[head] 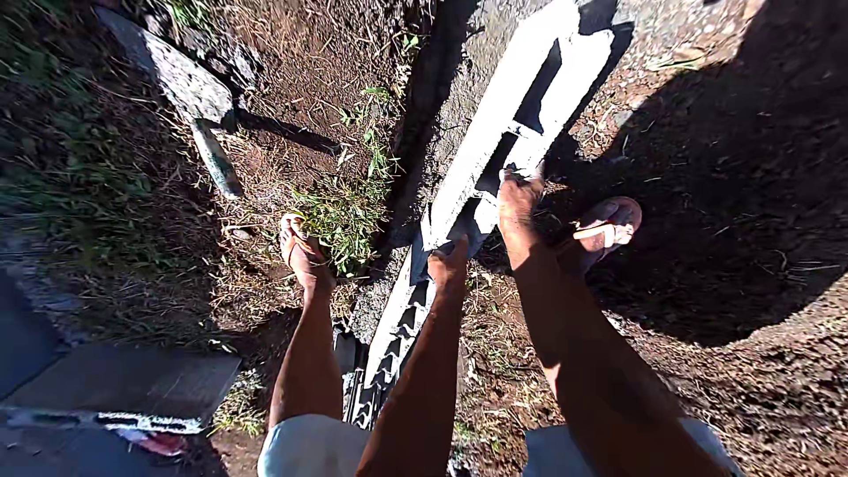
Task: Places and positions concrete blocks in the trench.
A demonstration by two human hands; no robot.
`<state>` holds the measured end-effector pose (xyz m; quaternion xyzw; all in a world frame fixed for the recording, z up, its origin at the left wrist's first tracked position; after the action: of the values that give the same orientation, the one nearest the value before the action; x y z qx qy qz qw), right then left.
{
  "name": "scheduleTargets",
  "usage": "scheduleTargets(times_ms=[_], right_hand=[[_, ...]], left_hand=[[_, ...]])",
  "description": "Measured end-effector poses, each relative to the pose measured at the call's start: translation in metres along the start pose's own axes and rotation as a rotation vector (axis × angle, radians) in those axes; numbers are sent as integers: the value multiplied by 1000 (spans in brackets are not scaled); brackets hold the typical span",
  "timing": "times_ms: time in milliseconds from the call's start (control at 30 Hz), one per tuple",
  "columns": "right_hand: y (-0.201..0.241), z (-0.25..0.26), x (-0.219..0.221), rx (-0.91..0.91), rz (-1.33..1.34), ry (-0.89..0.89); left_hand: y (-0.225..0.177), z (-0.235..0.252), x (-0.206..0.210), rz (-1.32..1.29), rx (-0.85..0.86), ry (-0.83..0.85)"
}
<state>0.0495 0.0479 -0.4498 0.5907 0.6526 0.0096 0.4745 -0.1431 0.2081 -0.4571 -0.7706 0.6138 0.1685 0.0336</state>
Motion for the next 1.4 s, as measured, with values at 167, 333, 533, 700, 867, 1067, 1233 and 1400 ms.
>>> scheduleTargets(times_ms=[167, 333, 533, 700, 867, 1067, 1233, 1400], right_hand=[[-8, -1, -7, 17, 37, -10], [-11, 2, -5, -24, 91, -5], [-13, 2, -5, 9, 38, 0], [-12, 6, -2, 4, 86, -5], [-9, 10, 3, -27, 118, -3], [-12, 13, 7, -20, 101, -2], [-16, 8, 8, 5, 44, -2], [-16, 11, 12, -3, 70, 20]], left_hand=[[4, -1, 4, -18, 0, -3], [8, -2, 7, -32, -18, -16], [8, -2, 8, -61, -1, -10], [6, 1, 1, -5, 67, -42], [-2, 6, -5, 28, 90, -89], [-2, 14, -3, -1, 83, -73], [7, 20, -1, -43, 47, -41], [7, 24, 2, -68, 42, -38]])
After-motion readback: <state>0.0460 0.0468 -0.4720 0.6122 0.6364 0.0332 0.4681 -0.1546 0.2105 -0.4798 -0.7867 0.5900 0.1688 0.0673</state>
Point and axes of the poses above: each hand's wrist, its own z-axis towards the middle knuckle, its own x-axis out of the palm, y = z × x, the point moved 10 cm from there along z, towards the middle knuckle, and after that the axes turned 6 degrees about -x, right-handed, at the moved point
